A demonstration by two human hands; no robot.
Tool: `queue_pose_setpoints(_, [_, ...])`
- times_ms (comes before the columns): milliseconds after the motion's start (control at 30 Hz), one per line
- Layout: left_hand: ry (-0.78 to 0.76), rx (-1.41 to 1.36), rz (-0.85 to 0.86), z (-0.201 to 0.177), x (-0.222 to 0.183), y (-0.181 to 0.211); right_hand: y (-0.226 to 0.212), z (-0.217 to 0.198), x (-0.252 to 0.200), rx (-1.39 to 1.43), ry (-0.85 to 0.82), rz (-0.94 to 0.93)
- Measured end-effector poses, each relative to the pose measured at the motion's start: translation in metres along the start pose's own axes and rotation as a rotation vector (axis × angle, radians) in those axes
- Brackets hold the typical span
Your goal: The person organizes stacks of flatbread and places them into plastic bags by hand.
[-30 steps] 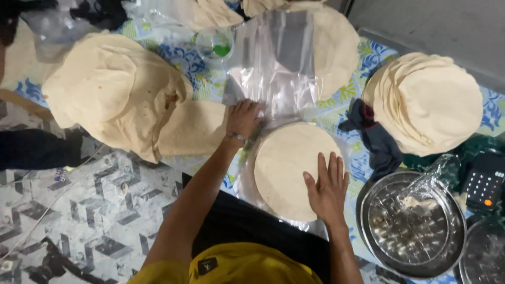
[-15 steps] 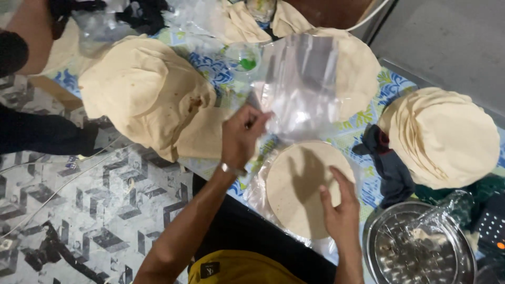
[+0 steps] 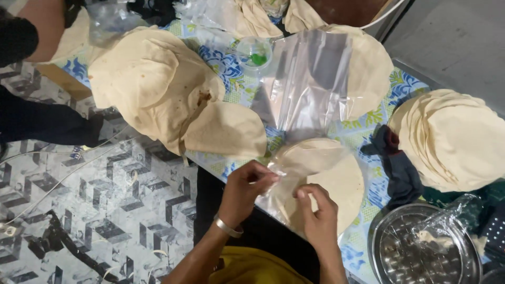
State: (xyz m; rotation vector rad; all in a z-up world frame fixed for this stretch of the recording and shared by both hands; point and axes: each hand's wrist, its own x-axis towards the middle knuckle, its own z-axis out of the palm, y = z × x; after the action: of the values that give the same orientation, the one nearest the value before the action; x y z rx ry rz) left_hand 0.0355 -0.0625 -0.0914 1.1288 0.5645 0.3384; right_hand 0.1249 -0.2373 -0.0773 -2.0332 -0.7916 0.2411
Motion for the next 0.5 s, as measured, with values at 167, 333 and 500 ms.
queue_pose_setpoints(167, [-0.139,0.072,0.055,0.015,-0.014,-0.015,-0.021,0.003,-0.014,0.392,-0.042,0.163])
queue_pose_setpoints(333, [-0.335,-0.017,-0.132,0.011,-0.025,-0.001,0.043,-0.014,-0.048,0.437,0.051,0.281])
queue_pose_setpoints(500, [-0.142,0.186,-0.057,-0.030,-0.015,-0.003,0.047,-0.139,-0.033,-0.177,0.301,0.166])
